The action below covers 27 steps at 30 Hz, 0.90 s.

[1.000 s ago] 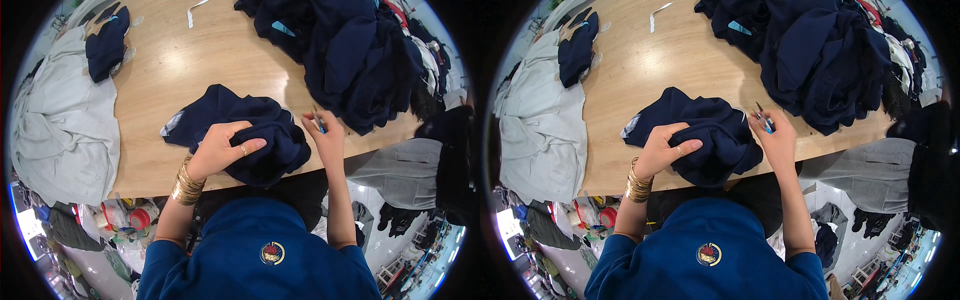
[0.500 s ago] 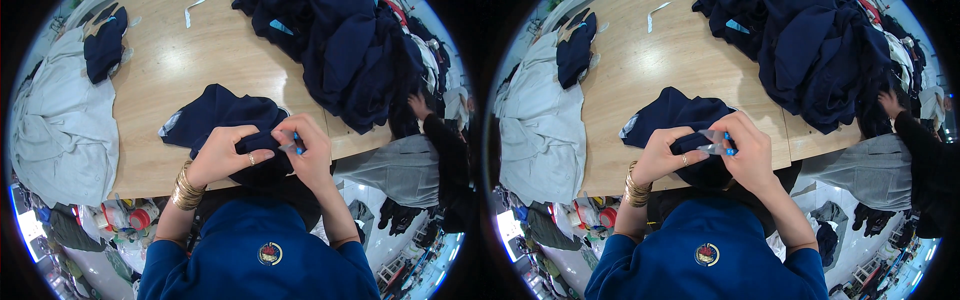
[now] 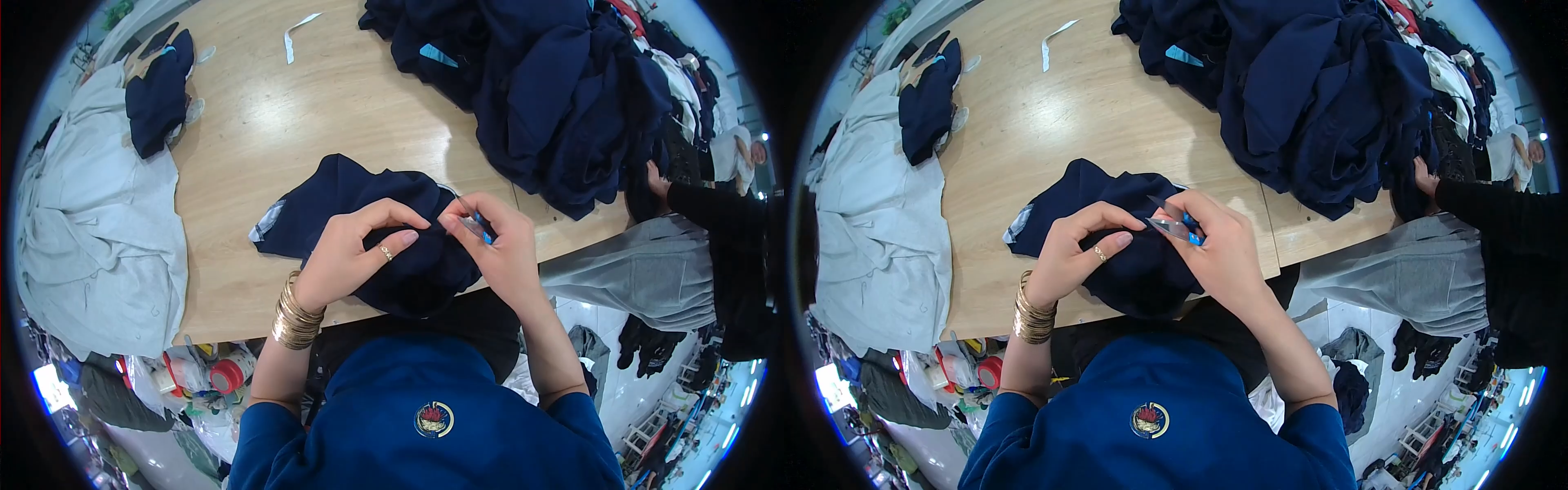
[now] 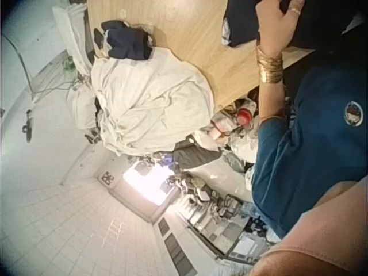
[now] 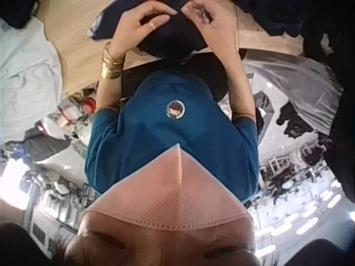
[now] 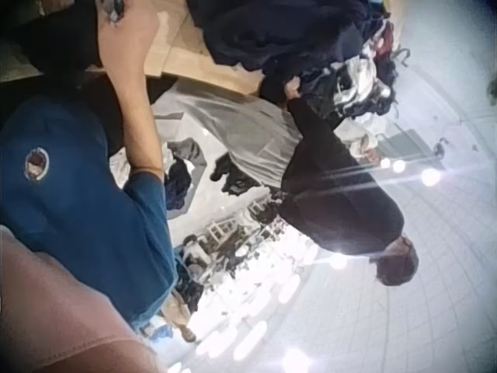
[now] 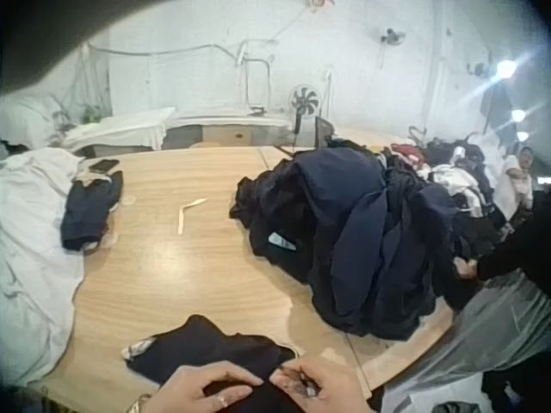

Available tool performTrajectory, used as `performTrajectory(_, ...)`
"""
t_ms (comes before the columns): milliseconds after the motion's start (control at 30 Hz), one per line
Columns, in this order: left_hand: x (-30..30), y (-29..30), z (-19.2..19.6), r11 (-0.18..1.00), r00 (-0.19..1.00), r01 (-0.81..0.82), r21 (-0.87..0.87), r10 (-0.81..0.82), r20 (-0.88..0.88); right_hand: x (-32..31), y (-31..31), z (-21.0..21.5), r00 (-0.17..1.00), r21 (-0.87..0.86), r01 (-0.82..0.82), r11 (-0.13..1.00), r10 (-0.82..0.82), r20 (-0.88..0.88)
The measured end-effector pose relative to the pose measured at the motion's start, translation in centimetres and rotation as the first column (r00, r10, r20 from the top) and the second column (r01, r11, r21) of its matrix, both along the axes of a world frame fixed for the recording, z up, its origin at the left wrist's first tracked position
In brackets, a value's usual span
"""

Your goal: Trimming loose threads from navy blue garments using industrial thread nippers.

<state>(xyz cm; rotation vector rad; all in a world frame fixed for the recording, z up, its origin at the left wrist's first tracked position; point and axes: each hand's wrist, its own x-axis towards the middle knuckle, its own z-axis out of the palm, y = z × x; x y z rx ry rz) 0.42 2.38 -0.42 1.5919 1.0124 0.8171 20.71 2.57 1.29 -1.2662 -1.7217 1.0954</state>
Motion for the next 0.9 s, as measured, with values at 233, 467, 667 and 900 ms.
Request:
performTrajectory(233,-0.2,-0.1,0.3,0.999,0.999,-0.017,-0.028,0.018,0.034,-0.4,-0.3,-1.3,0.991,0.232,0.042,0.972,-0.071,0.117)
performTrajectory(467,1.0,0.5,1.4,0.906,0.944,0.026,0.423,0.117,-0.308,-0.8,-0.5,-1.3,0.991,0.303,-0.04,0.952,-0.001,0.136)
performTrajectory(667,1.5,1.1,1.6,0.772,0.883,0.076,0.63,0.241,-0.402,0.3,0.2,-1.3,0.96,0.297,-0.001,0.955,-0.082,0.266)
performTrajectory(900,-0.6,0.9,0.2,0.97,0.945,-0.19,0.15,0.222,-0.24,1.8,0.4,-1.1,0.97,0.324,-0.045,0.945,-0.036,0.24)
